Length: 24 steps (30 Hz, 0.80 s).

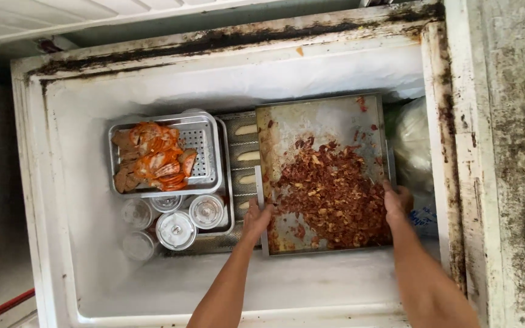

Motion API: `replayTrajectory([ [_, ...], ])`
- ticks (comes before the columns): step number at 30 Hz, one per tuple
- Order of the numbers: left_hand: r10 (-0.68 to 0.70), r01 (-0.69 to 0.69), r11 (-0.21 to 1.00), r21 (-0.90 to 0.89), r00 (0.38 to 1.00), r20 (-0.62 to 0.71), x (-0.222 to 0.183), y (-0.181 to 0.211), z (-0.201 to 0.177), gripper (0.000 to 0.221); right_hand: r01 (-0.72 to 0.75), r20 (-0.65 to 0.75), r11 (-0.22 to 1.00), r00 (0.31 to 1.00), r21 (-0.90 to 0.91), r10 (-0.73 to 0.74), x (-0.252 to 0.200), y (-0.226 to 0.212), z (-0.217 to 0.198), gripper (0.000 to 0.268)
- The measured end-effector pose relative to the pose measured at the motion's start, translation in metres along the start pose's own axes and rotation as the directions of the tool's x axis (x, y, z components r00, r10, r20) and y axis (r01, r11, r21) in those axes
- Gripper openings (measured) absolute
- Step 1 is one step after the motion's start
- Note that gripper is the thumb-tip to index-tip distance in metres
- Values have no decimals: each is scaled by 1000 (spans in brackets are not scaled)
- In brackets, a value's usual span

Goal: Transferring bowls of sauce and trays of prepared meats from a chest freezer to a food preparation counter.

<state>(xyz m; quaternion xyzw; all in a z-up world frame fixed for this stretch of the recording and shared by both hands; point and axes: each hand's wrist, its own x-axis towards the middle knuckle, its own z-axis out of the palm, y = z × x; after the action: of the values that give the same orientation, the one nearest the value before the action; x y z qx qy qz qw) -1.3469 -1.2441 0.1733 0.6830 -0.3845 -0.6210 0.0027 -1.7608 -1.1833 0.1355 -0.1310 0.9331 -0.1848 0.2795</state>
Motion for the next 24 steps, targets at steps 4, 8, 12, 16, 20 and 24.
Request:
replayTrajectory([
  [4, 368, -358, 929, 88, 892, -263, 39, -69, 20, 88, -85, -77, 982, 992, 166, 99, -30, -21, -11, 57],
  [8, 164, -209, 971, -113, 934, -316, -74, 6, -24, 65, -85, -73, 972, 992, 221, 103, -33, -14, -9, 52],
  [12, 342, -328, 939, 99, 882, -323, -74, -41, -33, 46, 3, -34, 989, 999, 146, 3, -70, -49, -20, 45],
  [16, 487, -404, 868, 291, 807, -334, -104, -42, -46, 35, -27, 18, 996, 1000, 80, 25, -114, -78, -43, 36],
  [20, 437, -441, 894, 83, 814, -383, -171, 8, -78, 46, -56, 48, 989, 998, 138, 50, -89, -53, -50, 59],
  [24, 293, -344, 938, -41, 850, -437, -227, 33, -113, 71, 18, 51, 958, 998, 286, -34, -112, -58, -68, 63],
])
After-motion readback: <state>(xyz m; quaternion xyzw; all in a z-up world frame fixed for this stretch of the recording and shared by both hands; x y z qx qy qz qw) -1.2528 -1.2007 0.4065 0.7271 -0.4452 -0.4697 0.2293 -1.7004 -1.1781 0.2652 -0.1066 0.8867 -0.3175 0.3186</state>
